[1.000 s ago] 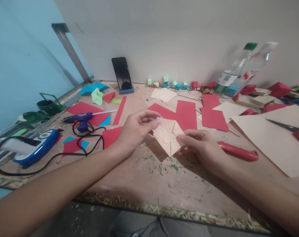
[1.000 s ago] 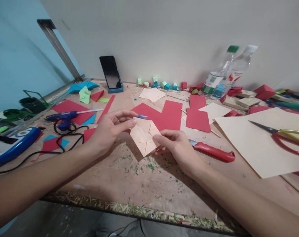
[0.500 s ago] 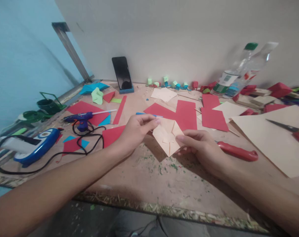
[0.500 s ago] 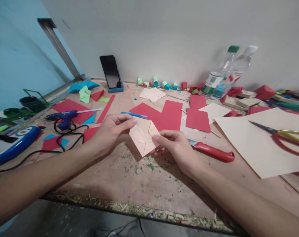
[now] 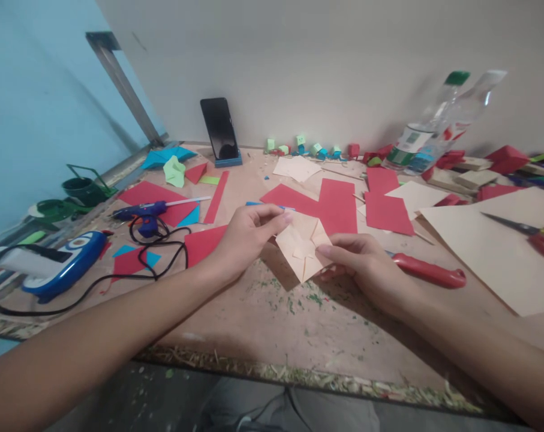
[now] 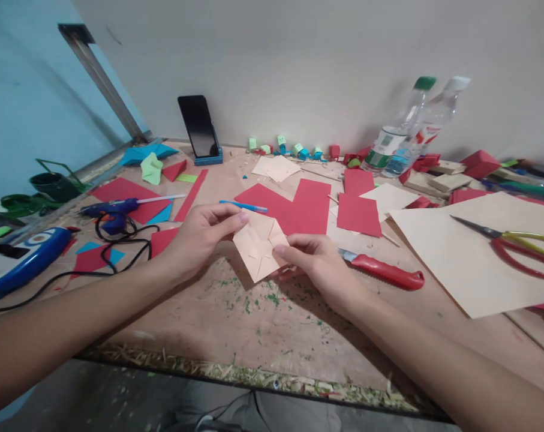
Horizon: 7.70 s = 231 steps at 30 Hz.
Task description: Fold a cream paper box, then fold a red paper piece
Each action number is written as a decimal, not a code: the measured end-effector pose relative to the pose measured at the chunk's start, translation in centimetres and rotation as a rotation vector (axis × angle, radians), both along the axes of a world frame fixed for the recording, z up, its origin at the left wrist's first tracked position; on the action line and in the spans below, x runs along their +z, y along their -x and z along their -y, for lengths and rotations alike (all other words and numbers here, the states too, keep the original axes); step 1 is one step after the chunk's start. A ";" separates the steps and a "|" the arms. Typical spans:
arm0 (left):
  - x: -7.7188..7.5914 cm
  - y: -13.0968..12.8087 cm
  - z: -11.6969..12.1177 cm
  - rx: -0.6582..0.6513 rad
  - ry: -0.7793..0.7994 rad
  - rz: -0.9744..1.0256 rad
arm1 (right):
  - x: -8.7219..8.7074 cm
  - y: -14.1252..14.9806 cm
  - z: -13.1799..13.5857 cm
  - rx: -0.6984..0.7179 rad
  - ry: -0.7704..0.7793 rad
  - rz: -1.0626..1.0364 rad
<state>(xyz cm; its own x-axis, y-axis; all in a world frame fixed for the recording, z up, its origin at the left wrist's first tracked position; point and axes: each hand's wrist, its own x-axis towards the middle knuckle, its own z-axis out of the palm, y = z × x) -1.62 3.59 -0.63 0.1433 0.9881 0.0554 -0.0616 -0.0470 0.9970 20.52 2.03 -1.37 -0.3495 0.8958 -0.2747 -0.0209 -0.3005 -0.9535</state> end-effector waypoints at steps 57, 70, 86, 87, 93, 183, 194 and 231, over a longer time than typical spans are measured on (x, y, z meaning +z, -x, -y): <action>-0.8 -1.1 1.2 -0.185 0.032 -0.098 | -0.1 0.3 0.4 -0.075 -0.660 0.511; -1.1 -1.1 0.8 -0.094 0.039 -0.051 | -0.1 0.3 0.4 -0.119 -0.619 0.440; -2.0 -1.2 0.9 -0.058 0.123 0.084 | 1.7 1.2 1.4 -0.008 -0.471 0.494; -2.1 -1.3 0.9 -0.079 0.135 0.094 | 1.7 1.2 1.3 -0.004 -0.423 0.480; -2.2 -1.5 1.4 -0.175 0.029 -0.032 | 1.6 1.1 1.2 -0.007 -0.214 0.346; -1.9 -0.4 0.3 -0.118 0.036 -0.010 | 0.8 0.6 0.2 -0.169 0.057 -0.058; -1.4 -0.3 0.4 -0.157 -0.110 -0.157 | 0.7 0.4 0.3 -0.112 -0.014 0.022; -0.9 0.0 0.4 -0.097 -0.097 -0.272 | 0.1 0.0 -0.5 -0.012 -0.234 0.319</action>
<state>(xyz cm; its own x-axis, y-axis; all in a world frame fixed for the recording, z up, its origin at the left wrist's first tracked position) -1.64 3.21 -1.50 0.2590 0.9611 0.0960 0.1986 -0.1502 0.9685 20.51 2.51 -1.24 -0.2688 0.9506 -0.1555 0.2854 -0.0755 -0.9554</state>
